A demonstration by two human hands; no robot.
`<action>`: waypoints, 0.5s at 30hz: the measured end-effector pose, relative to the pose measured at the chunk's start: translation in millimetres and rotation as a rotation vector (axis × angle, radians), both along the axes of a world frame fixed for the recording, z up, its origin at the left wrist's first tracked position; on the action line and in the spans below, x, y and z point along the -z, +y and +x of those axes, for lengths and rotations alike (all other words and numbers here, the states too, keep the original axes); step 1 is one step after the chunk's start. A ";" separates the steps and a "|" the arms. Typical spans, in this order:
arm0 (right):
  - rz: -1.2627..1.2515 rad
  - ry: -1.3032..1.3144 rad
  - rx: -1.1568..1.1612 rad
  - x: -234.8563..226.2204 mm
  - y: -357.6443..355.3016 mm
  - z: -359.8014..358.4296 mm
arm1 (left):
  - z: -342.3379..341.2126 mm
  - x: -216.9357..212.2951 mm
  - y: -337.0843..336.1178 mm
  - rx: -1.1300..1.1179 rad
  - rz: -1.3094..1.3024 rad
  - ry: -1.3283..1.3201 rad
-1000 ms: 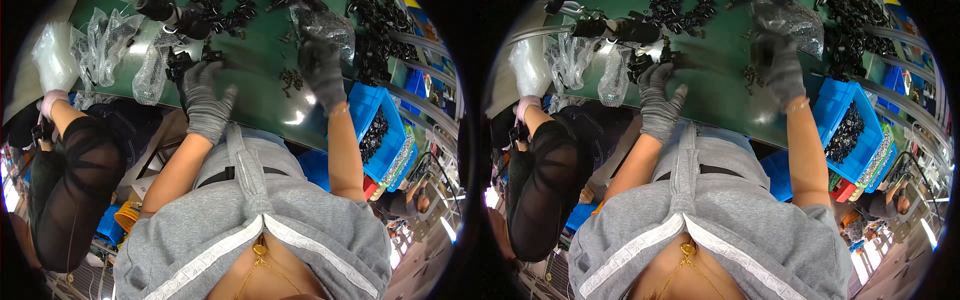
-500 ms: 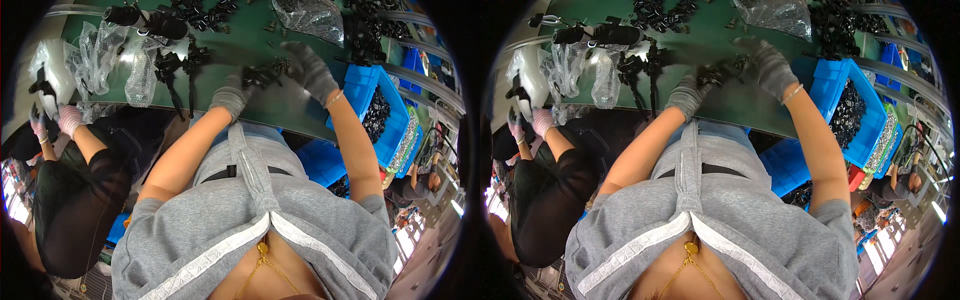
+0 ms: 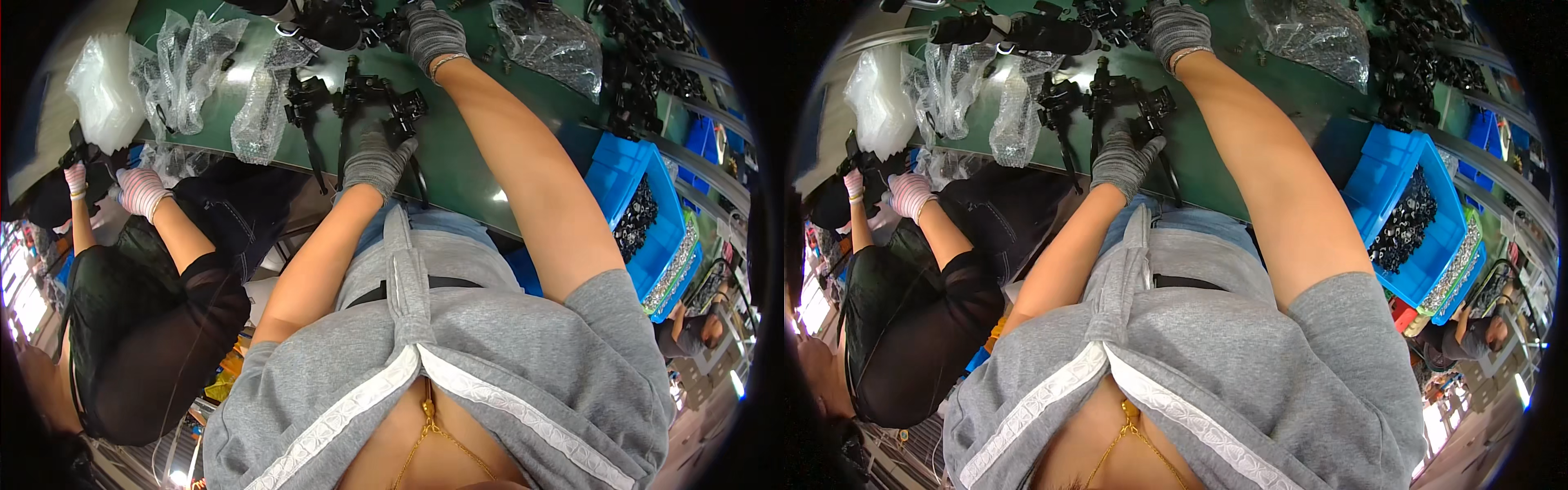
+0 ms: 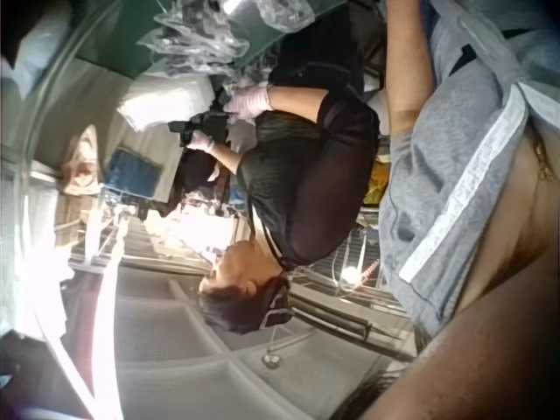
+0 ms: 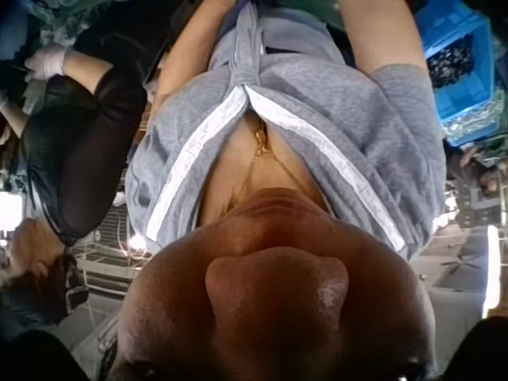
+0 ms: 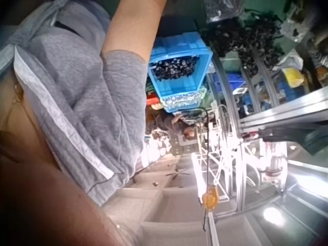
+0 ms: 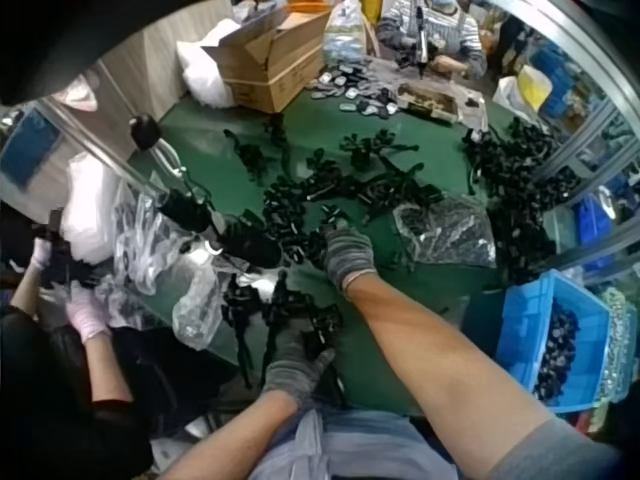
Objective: Manually assemble and bag small black plastic components at a workstation.
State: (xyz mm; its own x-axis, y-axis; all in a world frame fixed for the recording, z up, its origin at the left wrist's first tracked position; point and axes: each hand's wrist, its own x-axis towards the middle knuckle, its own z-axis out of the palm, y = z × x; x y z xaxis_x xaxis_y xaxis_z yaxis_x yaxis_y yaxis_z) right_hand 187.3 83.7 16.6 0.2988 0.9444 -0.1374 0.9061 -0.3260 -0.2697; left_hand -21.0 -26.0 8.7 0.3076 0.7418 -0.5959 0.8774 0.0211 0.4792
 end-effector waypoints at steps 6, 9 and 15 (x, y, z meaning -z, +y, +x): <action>-0.193 0.005 0.017 -38.0 -19.0 4.0 | 5.3 -35.7 2.9 0.147 0.402 -0.305; 0.008 0.109 0.161 16.2 -48.8 32.3 | 16.2 -26.1 4.0 0.175 0.507 -0.350; 0.095 0.248 0.250 7.7 -126.8 33.3 | 20.3 -14.1 7.2 0.179 0.420 -0.424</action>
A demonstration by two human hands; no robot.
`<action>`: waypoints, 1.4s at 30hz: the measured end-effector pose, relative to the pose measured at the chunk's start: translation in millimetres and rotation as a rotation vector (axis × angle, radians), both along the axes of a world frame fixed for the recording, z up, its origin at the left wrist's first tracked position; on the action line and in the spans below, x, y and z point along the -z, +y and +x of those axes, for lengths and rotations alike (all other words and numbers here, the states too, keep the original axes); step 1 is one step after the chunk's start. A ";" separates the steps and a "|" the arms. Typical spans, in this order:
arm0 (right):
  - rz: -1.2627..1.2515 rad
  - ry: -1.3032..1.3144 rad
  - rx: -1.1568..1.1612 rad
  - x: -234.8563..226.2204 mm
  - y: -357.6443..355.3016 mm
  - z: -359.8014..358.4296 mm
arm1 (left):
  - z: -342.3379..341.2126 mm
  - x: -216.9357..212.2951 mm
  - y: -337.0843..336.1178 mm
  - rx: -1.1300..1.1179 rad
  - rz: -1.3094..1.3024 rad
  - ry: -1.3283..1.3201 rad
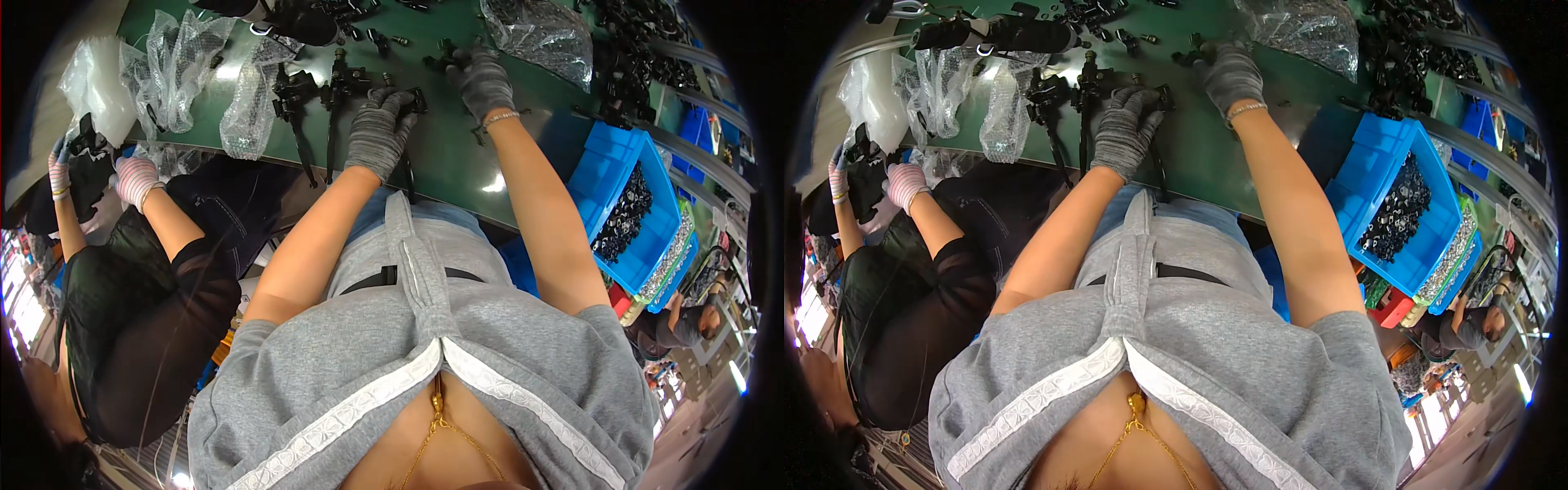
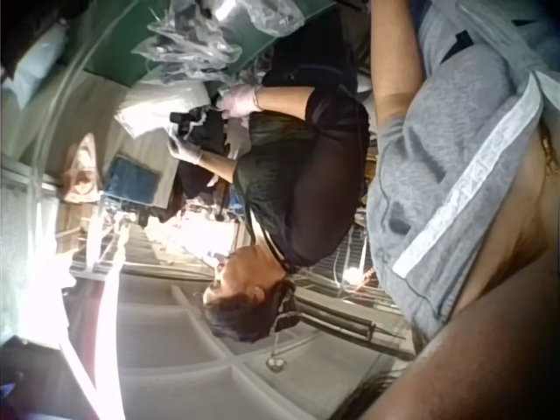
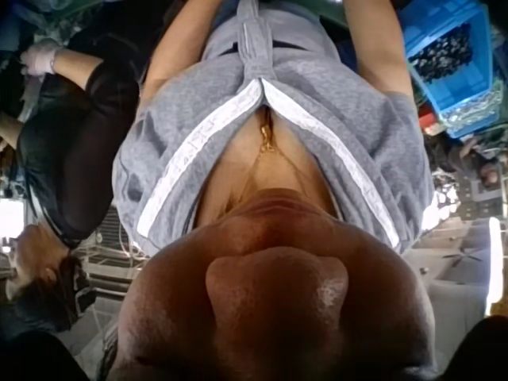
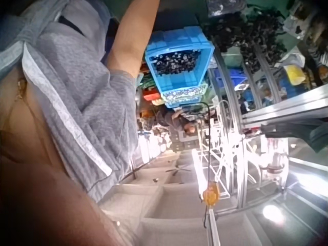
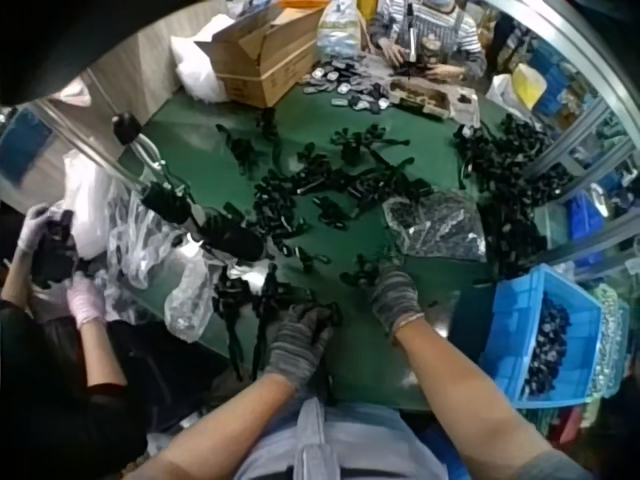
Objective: Manually assemble and bag small black plastic components at a workstation.
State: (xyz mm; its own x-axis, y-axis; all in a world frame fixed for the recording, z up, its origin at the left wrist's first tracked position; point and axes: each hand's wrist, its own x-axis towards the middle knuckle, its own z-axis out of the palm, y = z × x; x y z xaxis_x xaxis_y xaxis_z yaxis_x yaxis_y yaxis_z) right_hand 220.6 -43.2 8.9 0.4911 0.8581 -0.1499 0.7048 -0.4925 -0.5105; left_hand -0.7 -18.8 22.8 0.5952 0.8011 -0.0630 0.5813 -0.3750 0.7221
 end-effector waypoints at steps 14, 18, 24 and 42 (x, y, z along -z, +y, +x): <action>-0.121 -0.020 -0.188 -8.1 -22.2 -30.0 | -4.2 13.1 3.7 0.032 -0.175 -0.132; -0.192 0.004 -0.224 -2.7 -12.3 -27.4 | -4.4 13.3 4.9 0.037 -0.140 -0.126; -0.266 0.025 -0.162 -4.2 -5.4 -34.1 | -8.5 17.0 7.6 0.019 -0.166 -0.141; 0.256 0.860 -0.067 -5.1 -16.9 -48.3 | -6.6 2.9 8.4 0.044 -0.239 -0.082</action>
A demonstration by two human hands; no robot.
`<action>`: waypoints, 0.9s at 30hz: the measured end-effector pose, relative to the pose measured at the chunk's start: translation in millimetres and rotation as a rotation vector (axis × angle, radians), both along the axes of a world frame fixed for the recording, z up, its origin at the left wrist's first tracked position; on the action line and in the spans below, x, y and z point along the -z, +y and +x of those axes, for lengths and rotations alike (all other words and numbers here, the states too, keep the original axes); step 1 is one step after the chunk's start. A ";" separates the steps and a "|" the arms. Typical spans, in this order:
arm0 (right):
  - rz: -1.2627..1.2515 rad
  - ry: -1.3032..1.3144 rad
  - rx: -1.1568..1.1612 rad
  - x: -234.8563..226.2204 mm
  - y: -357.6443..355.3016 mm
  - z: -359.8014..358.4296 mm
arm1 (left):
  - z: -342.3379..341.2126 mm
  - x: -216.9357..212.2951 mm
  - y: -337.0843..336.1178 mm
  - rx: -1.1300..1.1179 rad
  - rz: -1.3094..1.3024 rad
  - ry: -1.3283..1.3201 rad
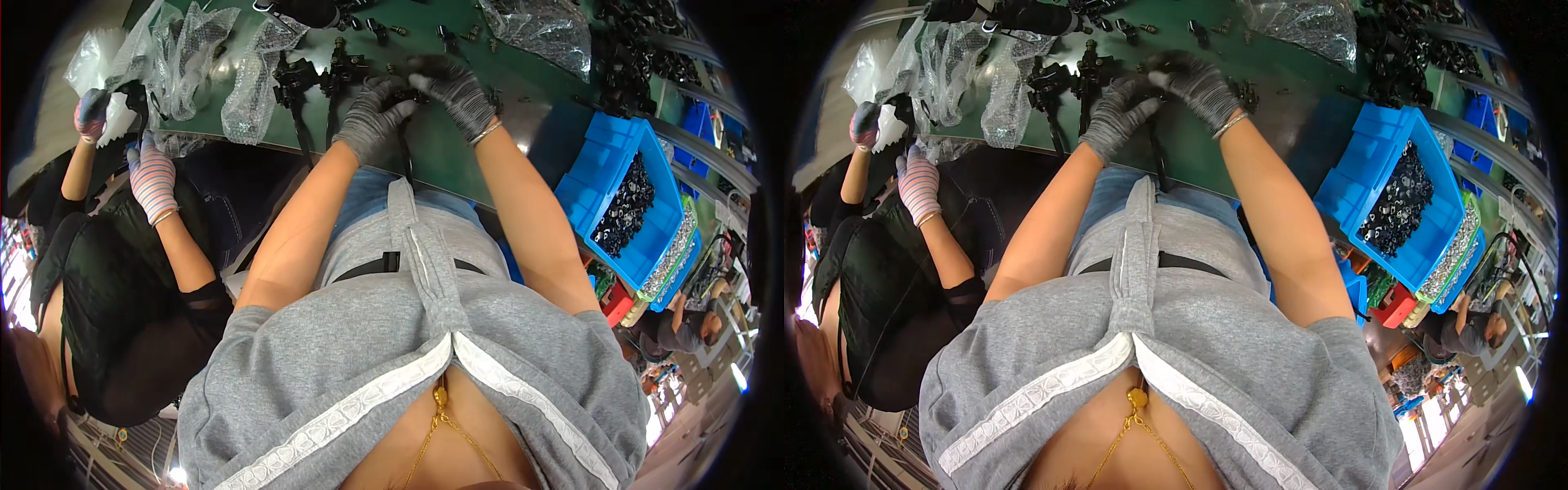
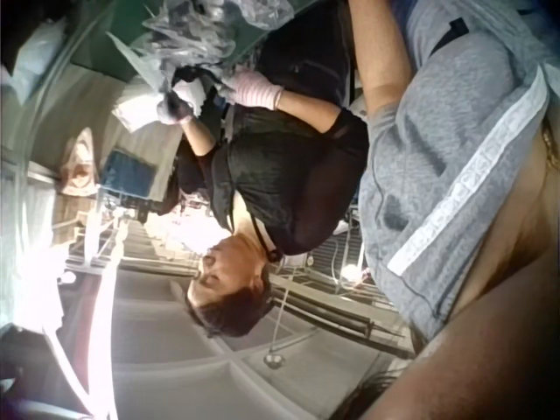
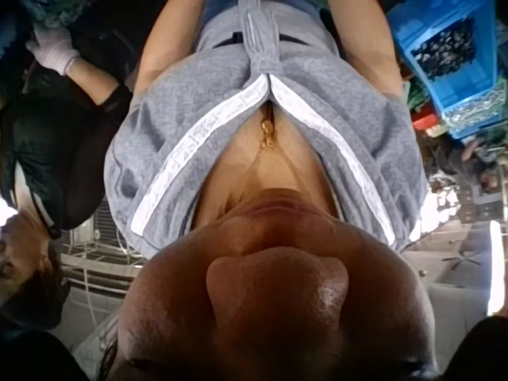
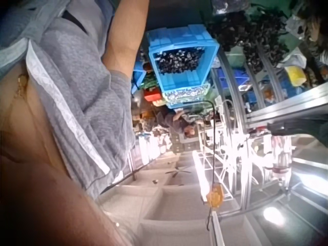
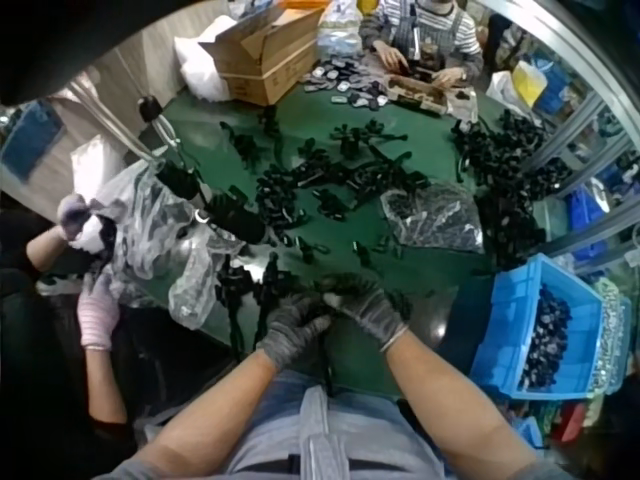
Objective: Manually assemble and bag small black plastic components at a workstation.
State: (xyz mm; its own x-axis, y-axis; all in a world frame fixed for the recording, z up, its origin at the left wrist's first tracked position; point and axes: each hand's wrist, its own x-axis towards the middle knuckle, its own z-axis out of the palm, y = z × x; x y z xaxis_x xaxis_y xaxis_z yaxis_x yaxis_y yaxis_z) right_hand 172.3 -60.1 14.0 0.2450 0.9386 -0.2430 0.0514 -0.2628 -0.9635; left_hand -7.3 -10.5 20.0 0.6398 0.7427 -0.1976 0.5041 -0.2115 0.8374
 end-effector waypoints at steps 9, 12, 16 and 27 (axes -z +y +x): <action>0.018 0.286 -0.120 -1.3 -10.7 -9.2 | 3.0 12.3 3.7 -0.175 -0.715 -0.416; 0.034 0.210 -0.144 -5.7 -12.0 -9.5 | 2.1 12.9 -3.4 -0.343 -0.424 -0.299; 0.111 0.166 -0.085 13.0 -24.3 -2.4 | 8.7 24.7 -5.8 -0.107 0.103 -0.096; -0.211 -0.803 -0.142 5.0 -39.2 0.2 | 15.1 8.3 -7.8 0.008 0.120 -0.033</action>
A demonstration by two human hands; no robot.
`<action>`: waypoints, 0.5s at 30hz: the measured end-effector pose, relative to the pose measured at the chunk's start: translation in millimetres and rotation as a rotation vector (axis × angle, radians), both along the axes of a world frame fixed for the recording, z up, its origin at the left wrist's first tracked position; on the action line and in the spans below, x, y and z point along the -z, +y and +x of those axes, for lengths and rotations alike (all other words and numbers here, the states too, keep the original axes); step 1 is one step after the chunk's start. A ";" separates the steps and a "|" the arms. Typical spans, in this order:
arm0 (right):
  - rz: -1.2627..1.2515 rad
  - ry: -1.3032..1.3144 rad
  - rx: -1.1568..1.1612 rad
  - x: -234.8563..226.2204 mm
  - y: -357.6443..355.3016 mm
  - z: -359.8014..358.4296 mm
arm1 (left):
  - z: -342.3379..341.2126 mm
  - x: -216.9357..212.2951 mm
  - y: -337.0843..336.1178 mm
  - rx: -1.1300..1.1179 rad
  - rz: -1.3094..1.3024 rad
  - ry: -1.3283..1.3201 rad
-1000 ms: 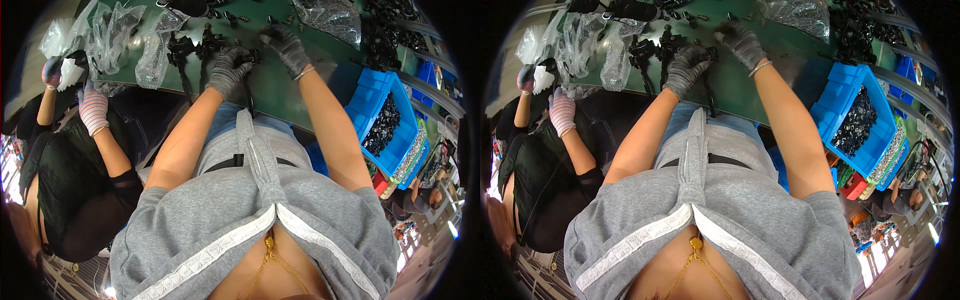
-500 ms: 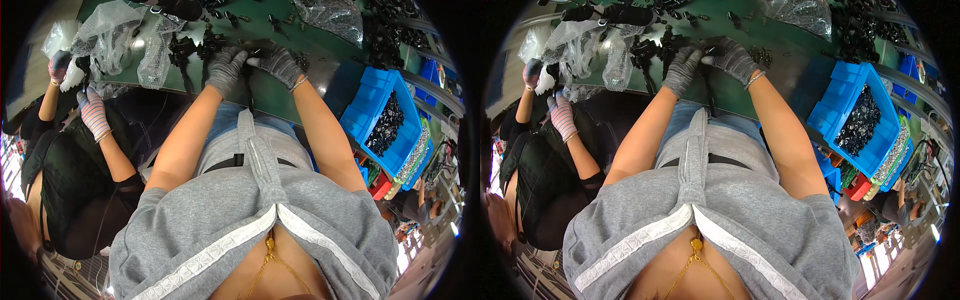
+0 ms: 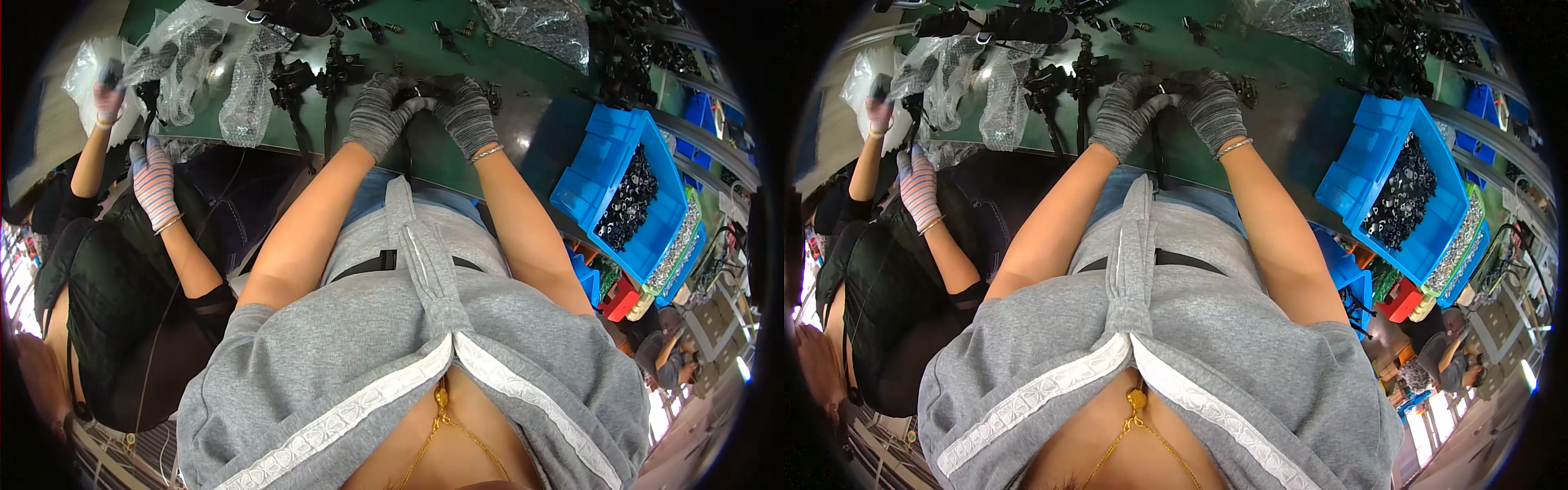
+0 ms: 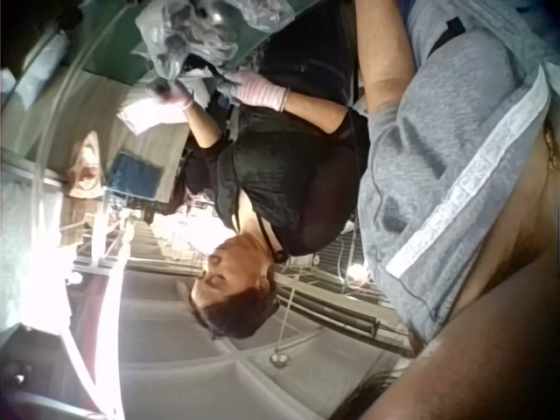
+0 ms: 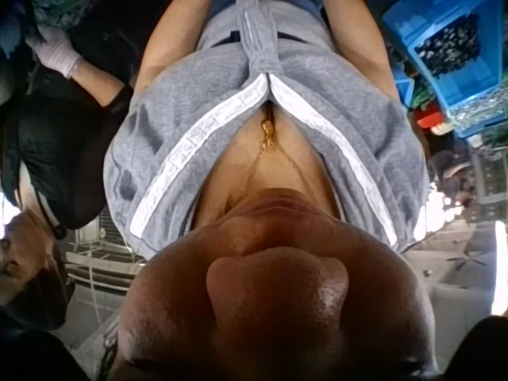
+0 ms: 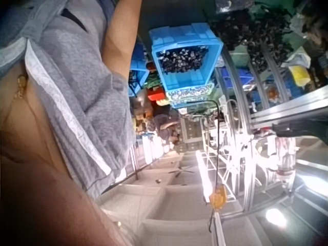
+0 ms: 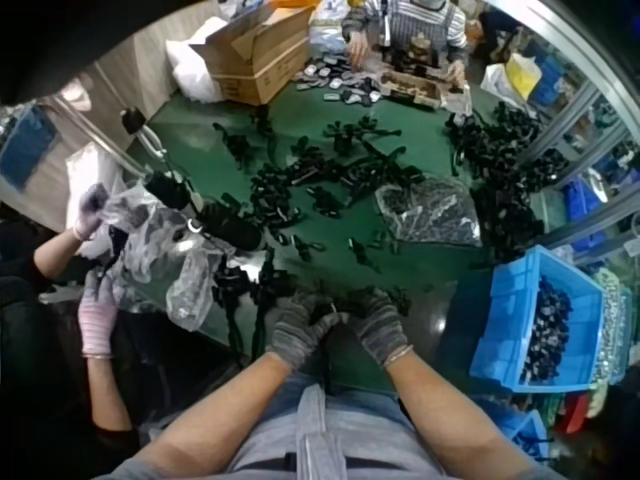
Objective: Manually assemble and bag small black plastic components at a workstation.
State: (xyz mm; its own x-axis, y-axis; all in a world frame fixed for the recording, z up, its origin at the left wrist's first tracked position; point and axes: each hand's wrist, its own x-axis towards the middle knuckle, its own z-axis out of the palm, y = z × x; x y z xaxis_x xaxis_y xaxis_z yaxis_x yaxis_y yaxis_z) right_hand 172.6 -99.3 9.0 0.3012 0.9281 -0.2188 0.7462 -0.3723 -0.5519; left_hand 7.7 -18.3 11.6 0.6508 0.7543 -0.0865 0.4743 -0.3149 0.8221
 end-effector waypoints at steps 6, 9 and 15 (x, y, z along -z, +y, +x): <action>0.142 0.481 -0.009 34.9 -14.1 12.9 | 0.5 -10.9 2.6 0.034 0.164 0.061; -0.135 0.249 -0.098 -18.3 18.8 28.2 | -9.7 -6.6 4.2 0.009 0.200 0.109; -0.168 -0.411 0.181 2.5 39.4 58.9 | -4.4 -1.4 0.3 0.043 0.358 0.131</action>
State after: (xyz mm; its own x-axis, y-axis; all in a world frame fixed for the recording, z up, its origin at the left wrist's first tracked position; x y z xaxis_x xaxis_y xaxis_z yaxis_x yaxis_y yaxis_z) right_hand 231.5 -59.8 6.5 0.5474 0.8149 -0.1903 0.8051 -0.5749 -0.1460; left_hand 3.4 -18.0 13.0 0.6831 0.7243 0.0936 0.5481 -0.5932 0.5897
